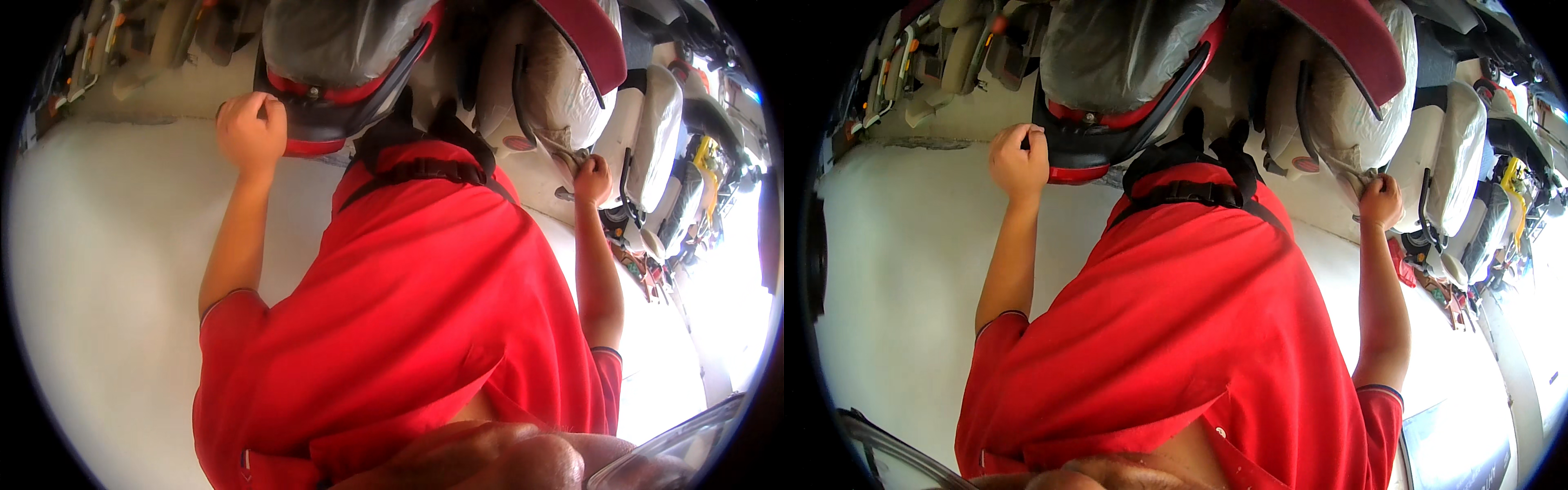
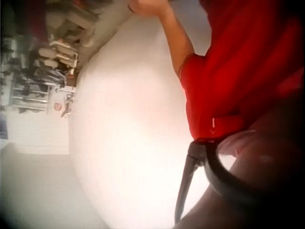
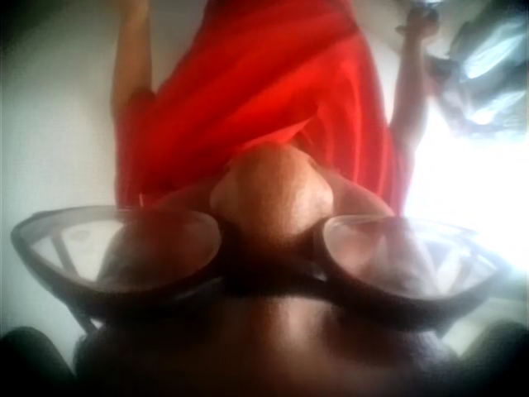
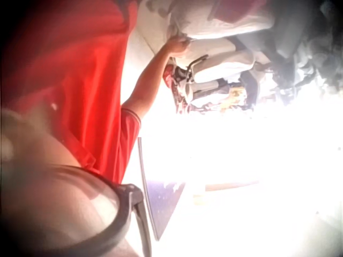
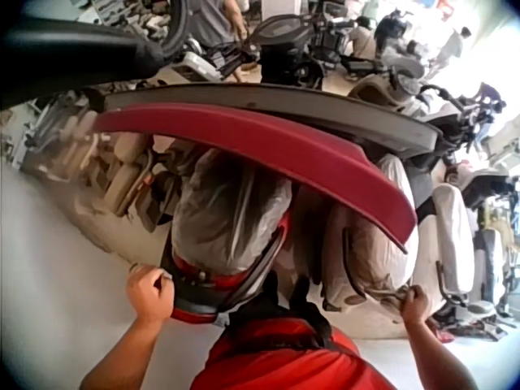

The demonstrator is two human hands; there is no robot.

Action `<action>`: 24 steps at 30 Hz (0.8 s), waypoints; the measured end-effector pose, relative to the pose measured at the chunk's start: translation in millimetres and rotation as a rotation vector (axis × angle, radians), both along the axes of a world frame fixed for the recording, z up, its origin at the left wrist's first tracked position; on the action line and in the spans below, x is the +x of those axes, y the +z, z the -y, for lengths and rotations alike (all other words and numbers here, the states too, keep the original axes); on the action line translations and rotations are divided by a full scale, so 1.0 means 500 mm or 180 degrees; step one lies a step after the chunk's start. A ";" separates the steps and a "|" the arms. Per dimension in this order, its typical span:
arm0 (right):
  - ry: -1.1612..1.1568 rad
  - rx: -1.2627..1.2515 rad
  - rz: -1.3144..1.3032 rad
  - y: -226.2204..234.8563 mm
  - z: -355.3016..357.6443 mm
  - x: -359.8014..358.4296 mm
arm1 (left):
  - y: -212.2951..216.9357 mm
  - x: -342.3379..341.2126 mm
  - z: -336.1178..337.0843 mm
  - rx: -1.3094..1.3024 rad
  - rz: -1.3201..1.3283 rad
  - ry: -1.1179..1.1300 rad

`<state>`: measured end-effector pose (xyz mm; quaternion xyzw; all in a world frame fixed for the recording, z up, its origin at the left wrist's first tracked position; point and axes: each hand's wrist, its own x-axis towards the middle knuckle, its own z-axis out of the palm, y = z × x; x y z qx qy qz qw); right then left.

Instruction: The person wipes the rear fender and seat area of a red scooter with a cloth. They then move to a white scooter and wipe its seat and handlebars. Finally, the person removes a plastic bag from the seat of the white scooter.

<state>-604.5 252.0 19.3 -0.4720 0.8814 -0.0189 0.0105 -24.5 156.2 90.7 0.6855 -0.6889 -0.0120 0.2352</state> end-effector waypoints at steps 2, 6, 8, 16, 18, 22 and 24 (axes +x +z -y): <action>0.0022 -0.0008 0.0004 0.001 0.003 0.003 | -0.003 0.000 0.003 -0.0061 -0.0020 0.0031; -0.0012 0.0125 0.0012 0.002 0.003 0.000 | 0.001 -0.003 0.003 -0.0025 -0.0045 0.0023; -0.0011 0.0123 -0.0014 -0.002 0.000 -0.006 | -0.001 -0.002 0.003 -0.0061 -0.0052 0.0002; 0.0027 0.0139 -0.0033 -0.001 0.013 -0.010 | -0.003 -0.004 0.003 -0.0081 -0.0133 0.0096; -0.0489 -0.0934 0.1151 -0.039 0.039 -0.028 | -0.003 0.001 0.004 -0.0052 -0.0136 0.0023; -0.0480 -0.0744 0.2593 -0.032 0.132 0.168 | 0.004 0.002 -0.008 0.0112 -0.0179 0.0108; -0.0636 -0.0514 0.3465 -0.152 0.162 0.225 | -0.006 0.011 -0.004 -0.0089 -0.0255 0.0021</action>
